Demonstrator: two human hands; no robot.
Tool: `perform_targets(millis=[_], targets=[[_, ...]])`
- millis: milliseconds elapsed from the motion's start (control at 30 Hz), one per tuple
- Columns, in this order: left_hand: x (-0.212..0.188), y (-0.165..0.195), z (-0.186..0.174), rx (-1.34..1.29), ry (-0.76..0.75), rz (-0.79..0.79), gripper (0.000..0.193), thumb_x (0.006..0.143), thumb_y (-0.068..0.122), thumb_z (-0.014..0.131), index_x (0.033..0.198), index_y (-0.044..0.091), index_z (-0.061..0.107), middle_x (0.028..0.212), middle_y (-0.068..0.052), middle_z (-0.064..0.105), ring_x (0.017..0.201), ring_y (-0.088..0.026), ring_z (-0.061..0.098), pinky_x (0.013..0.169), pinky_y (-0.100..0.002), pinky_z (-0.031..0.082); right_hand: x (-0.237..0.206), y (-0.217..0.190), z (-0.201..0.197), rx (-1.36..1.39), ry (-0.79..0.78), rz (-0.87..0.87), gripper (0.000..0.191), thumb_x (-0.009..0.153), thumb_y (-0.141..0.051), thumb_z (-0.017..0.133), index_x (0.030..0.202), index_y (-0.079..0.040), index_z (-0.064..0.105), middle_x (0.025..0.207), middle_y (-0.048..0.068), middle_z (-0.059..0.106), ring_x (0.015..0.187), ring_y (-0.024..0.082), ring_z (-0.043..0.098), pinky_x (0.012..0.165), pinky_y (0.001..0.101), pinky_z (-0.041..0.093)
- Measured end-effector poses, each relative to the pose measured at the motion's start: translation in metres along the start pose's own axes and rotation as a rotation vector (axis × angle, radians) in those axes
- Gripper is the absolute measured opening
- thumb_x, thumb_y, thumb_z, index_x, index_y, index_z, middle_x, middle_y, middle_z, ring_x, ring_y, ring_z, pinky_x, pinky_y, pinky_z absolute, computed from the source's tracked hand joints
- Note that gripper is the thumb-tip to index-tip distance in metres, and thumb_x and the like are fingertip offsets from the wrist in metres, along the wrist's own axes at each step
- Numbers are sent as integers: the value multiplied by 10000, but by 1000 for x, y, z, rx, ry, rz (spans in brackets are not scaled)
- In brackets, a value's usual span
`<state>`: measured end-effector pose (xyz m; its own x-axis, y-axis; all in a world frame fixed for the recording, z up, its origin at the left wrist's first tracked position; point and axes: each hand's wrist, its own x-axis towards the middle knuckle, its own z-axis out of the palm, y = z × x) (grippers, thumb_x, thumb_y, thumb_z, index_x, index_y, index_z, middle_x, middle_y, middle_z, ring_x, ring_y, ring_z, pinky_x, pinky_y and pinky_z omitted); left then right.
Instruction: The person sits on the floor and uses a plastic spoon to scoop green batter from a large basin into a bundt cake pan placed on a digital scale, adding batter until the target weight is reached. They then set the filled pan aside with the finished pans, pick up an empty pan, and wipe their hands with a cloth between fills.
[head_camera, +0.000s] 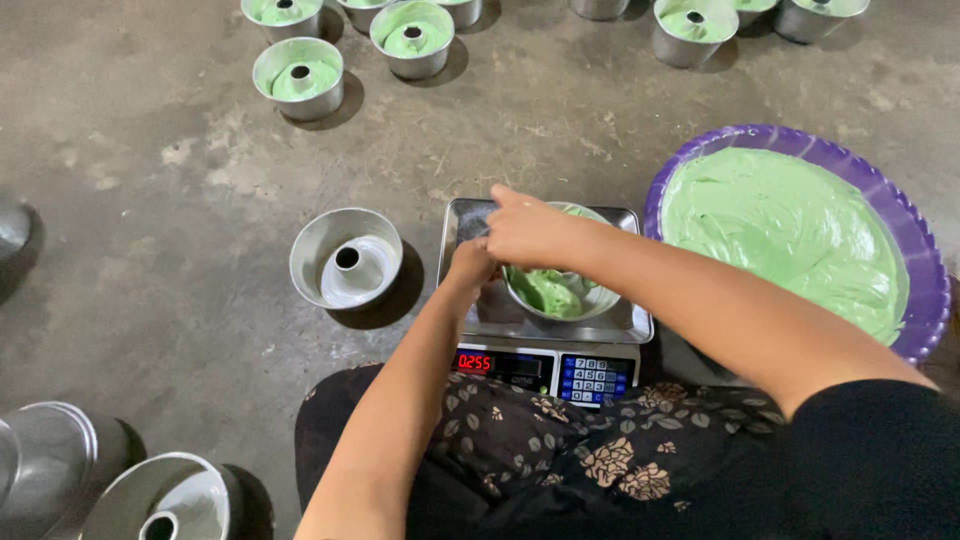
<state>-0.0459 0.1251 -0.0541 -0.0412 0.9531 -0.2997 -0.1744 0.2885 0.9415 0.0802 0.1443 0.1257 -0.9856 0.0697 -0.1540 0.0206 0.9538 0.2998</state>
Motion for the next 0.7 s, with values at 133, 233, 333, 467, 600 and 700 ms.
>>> perform_targets(millis=[133,233,333,467,600,700], targets=[[-11,-16,-1,35,77,-21,289,886,62,620,1163,-6,666,888,-126,723,675,-199,673,602,-330,550,15,44,23,-24,-69,596,220,617,-329,850,759,-168,797,782,74,745,816,262,740,677,381,547],[-56,-41,12,-110,161,-86,346,892,71,671,1215,15,557,916,-121,679,733,-210,663,634,-340,582,-25,88,22,266,-223,1080,65,780,-290,836,830,-255,860,882,27,783,872,251,765,657,404,572],[-96,-66,32,-334,71,-365,323,886,78,672,1139,47,475,964,-103,647,815,-251,696,699,-380,605,-66,94,-1,159,-293,1154,330,729,-471,871,906,-194,837,901,56,781,849,265,750,615,399,540],[-75,-53,13,-266,95,-245,252,982,160,633,1175,2,604,988,-95,647,798,-184,614,643,-355,476,-72,65,-30,165,-107,685,274,695,-476,853,918,-318,836,866,12,767,906,230,710,738,421,518],[-14,-10,-14,-151,-175,-40,308,970,140,608,1141,-93,714,956,-139,742,762,-189,687,680,-319,538,-3,13,-11,147,9,249,260,554,-367,876,788,-259,840,839,20,731,950,251,650,802,398,508],[-9,-1,-12,307,148,-65,249,910,95,590,1113,15,710,917,-96,732,721,-163,652,630,-337,522,13,27,15,23,-32,440,338,639,-443,870,799,-151,817,836,93,752,907,277,710,786,408,542]])
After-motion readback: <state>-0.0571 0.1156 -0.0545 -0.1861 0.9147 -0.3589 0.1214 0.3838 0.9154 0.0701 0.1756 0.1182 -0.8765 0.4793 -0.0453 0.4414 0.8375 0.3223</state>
